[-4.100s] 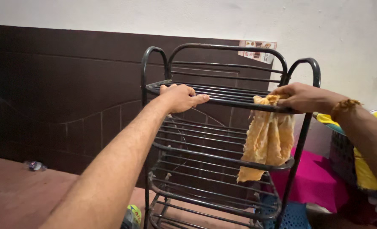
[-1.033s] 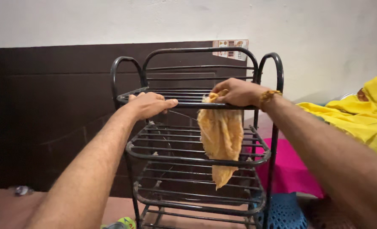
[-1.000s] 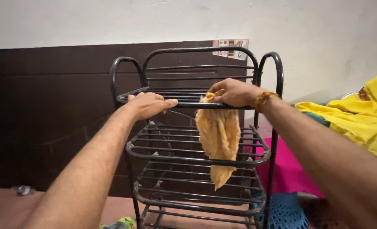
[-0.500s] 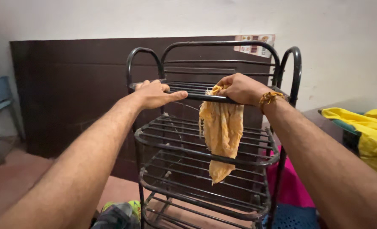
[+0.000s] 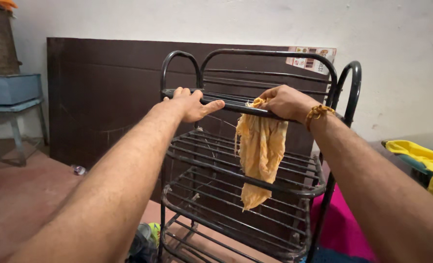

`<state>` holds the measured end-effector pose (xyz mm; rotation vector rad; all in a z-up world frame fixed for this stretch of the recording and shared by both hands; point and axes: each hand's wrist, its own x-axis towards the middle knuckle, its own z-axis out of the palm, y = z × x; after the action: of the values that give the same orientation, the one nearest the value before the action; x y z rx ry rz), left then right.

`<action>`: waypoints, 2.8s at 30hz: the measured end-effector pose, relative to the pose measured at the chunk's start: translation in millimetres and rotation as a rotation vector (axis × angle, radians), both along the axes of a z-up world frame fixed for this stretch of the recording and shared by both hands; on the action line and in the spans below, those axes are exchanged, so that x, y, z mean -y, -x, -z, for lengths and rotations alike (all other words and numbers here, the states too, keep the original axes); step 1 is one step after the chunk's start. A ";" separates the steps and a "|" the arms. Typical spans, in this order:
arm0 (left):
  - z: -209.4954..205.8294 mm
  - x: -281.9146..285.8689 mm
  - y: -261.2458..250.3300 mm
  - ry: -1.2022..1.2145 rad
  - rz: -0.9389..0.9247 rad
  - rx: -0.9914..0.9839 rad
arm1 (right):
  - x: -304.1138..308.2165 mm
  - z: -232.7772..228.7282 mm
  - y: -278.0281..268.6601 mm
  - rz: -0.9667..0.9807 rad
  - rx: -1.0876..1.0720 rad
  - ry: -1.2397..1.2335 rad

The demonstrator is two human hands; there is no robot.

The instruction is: The person wipes the metal bars of a black shoe rack using a yellow cloth. They dip the cloth into a white bucket of water, wring it out, and then proceed to wipe the top and side bars of the rack.

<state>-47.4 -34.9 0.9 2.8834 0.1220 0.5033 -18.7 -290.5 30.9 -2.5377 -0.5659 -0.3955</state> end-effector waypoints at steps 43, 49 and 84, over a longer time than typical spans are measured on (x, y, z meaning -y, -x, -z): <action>-43.9 -34.9 -13.0 -0.026 0.334 -0.204 | -6.6 -6.4 12.2 0.190 -0.186 -0.064; -42.7 -42.6 -48.7 0.130 0.370 -0.178 | -5.2 -5.5 9.6 0.121 -0.257 -0.135; -9.6 -61.1 -112.3 -0.125 -0.200 0.234 | 3.0 -10.6 2.9 -0.029 -0.356 -0.020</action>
<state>64.9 26.2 10.5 2.9204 0.3545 0.9102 -21.6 -293.6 41.6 -2.4958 -0.4577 0.0628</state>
